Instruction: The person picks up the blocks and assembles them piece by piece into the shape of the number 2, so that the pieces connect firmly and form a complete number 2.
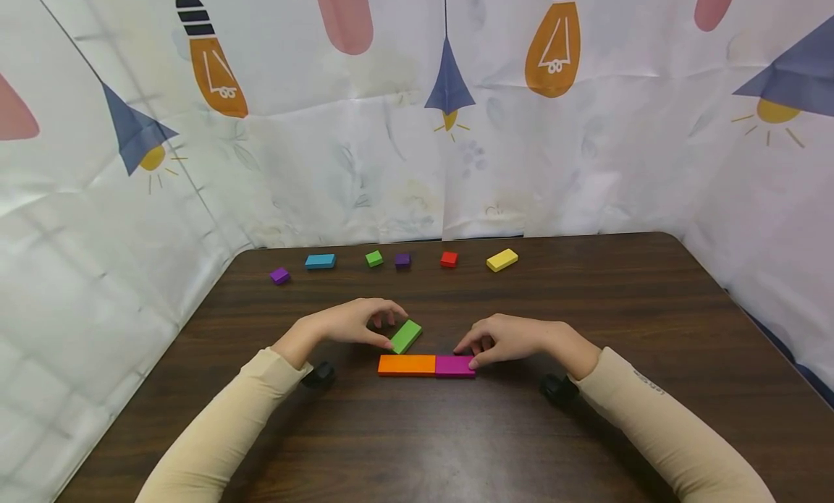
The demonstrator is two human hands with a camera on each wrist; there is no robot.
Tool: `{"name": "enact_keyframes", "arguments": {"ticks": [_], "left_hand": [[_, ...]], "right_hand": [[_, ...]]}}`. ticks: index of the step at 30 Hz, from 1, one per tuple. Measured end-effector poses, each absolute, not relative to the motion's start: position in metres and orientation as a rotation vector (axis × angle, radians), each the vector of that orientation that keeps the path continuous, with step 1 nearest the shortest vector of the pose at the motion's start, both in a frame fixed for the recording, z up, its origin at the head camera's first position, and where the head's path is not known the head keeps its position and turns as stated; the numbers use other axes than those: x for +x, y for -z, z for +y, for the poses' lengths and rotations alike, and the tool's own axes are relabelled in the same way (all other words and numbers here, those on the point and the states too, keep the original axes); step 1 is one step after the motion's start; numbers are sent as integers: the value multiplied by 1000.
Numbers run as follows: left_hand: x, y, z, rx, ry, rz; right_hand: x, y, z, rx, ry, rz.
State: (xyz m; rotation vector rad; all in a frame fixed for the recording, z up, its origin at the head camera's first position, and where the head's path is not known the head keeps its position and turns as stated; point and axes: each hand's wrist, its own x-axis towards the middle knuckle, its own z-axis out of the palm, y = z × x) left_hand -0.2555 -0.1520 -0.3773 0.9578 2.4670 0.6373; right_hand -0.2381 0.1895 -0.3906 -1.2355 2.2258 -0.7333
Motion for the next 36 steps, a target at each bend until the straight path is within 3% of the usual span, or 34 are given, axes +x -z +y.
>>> {"name": "enact_keyframes", "arguments": {"ticks": [26,36], "left_hand": [[-239,381,-174,887,-1022,2294],[-233,387,-172,874,-1035,2224]], "right_hand": [[-260,374,200,-1162,956,2398],[-285,379,208,-943,1075,2577]]}}
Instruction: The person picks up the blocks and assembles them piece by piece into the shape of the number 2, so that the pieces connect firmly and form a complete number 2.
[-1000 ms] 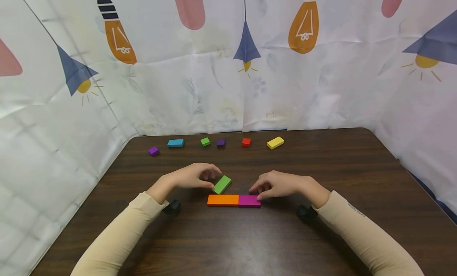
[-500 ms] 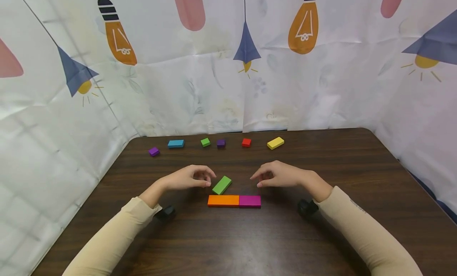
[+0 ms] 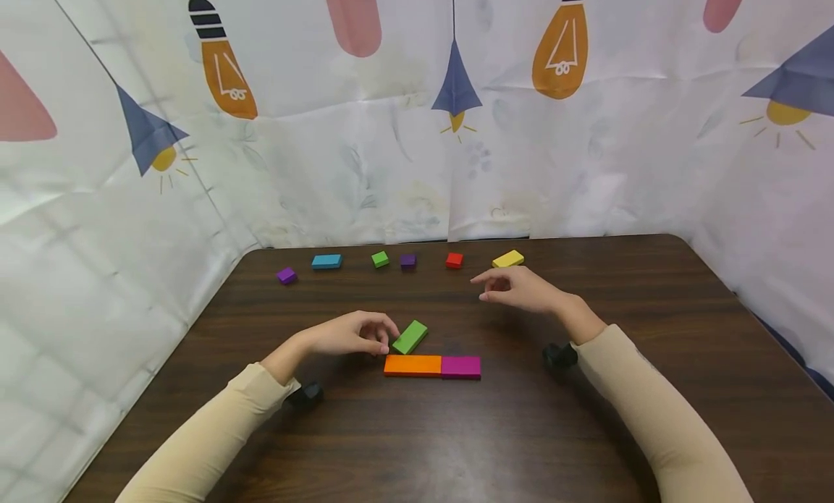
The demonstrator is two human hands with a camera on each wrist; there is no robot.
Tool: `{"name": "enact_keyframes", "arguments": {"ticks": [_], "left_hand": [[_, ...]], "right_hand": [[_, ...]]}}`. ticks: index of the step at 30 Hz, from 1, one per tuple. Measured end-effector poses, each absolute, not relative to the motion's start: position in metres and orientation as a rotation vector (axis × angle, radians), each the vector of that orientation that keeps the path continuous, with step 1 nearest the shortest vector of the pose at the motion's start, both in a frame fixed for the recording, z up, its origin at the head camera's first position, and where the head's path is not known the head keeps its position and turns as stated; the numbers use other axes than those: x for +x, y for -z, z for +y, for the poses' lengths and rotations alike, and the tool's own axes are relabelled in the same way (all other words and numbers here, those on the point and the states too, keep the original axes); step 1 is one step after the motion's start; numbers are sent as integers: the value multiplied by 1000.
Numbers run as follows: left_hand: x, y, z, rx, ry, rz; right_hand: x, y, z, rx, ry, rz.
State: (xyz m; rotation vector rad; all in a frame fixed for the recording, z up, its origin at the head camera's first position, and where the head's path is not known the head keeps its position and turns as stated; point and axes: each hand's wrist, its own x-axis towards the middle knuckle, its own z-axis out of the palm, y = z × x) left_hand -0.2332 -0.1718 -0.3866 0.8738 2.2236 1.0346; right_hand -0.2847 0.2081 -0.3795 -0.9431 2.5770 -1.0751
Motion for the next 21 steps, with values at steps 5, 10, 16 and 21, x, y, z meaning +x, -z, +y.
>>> {"name": "enact_keyframes", "arguments": {"ticks": [5,10,16,21], "left_hand": [[-231,388,-172,871,-1048,2212],[-231,390,-170,882,-1050,2201],[-234,390,-167,903,-1003,2214],[-235,390,-166,899,-972,2217]], "right_hand": [[-300,386,216,-838,1145,2665],[-313,393,227,-735,1188,2731],[-327,396,233,-576,1154,2814],[-335,398,231,-442,1061,2872]]}}
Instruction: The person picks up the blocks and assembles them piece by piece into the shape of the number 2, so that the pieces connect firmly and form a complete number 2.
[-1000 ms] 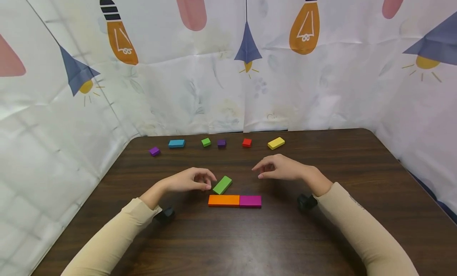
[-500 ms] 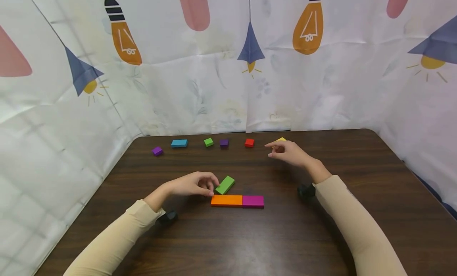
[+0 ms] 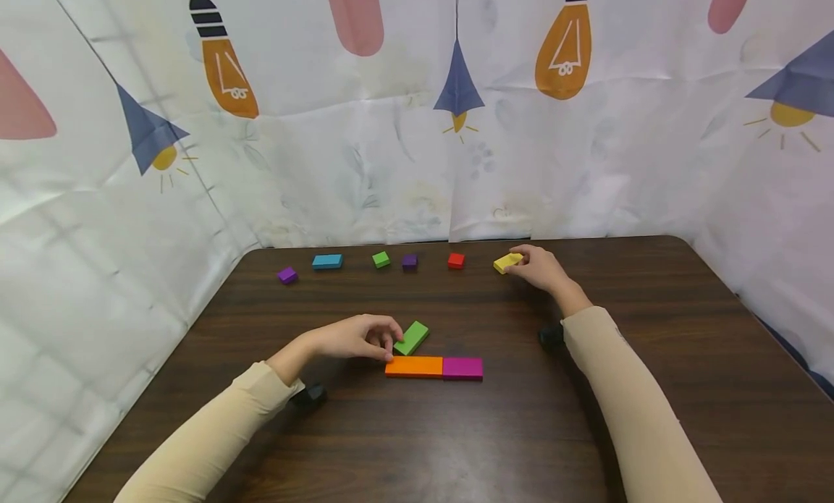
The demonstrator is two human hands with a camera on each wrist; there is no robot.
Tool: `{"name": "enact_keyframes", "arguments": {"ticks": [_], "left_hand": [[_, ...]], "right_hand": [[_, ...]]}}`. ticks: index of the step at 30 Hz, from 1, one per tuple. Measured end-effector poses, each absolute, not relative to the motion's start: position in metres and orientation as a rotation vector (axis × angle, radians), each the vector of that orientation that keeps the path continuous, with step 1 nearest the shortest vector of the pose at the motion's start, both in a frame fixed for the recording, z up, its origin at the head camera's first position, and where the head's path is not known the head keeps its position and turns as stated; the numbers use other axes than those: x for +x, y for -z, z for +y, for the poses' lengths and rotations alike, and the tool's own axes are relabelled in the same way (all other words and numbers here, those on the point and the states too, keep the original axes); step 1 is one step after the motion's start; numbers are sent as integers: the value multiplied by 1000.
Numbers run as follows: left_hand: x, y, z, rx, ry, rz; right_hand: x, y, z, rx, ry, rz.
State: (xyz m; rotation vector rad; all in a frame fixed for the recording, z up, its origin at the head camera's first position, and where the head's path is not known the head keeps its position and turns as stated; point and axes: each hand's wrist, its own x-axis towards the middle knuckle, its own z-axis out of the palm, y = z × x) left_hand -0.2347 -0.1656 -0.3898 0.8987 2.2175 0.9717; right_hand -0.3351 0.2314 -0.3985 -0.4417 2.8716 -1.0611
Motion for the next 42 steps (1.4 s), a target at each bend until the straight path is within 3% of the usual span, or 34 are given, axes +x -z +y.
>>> {"name": "enact_keyframes", "arguments": {"ticks": [24,42], "left_hand": [[-230,386,-159,877,-886,2278],[-233,385,-158,848,-900,2249]], "right_hand": [[-347,400,224,-210,906,2819],[-347,400,227,-200,826,2914]]}}
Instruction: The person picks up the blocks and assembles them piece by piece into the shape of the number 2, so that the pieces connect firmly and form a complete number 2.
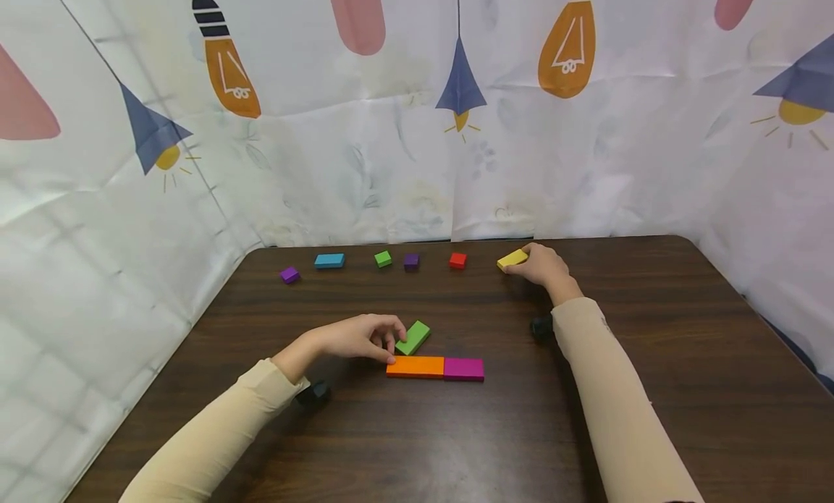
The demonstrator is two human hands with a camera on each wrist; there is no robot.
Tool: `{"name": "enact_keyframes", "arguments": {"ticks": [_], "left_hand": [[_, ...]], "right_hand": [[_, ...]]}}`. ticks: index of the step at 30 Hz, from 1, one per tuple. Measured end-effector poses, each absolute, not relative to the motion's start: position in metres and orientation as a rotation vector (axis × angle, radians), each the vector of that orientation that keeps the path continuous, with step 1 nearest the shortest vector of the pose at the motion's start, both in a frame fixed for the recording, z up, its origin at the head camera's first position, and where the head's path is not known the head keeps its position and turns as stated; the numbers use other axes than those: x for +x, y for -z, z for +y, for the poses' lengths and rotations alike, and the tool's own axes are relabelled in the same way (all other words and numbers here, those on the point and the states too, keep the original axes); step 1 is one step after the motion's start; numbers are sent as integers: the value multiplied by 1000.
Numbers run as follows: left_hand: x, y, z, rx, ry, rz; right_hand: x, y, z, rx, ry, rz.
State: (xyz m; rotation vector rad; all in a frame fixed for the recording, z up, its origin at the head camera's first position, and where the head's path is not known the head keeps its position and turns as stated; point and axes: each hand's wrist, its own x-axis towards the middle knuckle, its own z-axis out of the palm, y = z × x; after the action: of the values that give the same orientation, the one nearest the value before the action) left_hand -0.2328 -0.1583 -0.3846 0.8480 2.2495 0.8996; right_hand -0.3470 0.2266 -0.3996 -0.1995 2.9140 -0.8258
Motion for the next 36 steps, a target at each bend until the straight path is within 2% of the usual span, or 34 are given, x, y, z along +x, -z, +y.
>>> {"name": "enact_keyframes", "arguments": {"ticks": [36], "left_hand": [[-231,382,-157,845,-919,2235]], "right_hand": [[-329,384,208,-449,818,2929]]}}
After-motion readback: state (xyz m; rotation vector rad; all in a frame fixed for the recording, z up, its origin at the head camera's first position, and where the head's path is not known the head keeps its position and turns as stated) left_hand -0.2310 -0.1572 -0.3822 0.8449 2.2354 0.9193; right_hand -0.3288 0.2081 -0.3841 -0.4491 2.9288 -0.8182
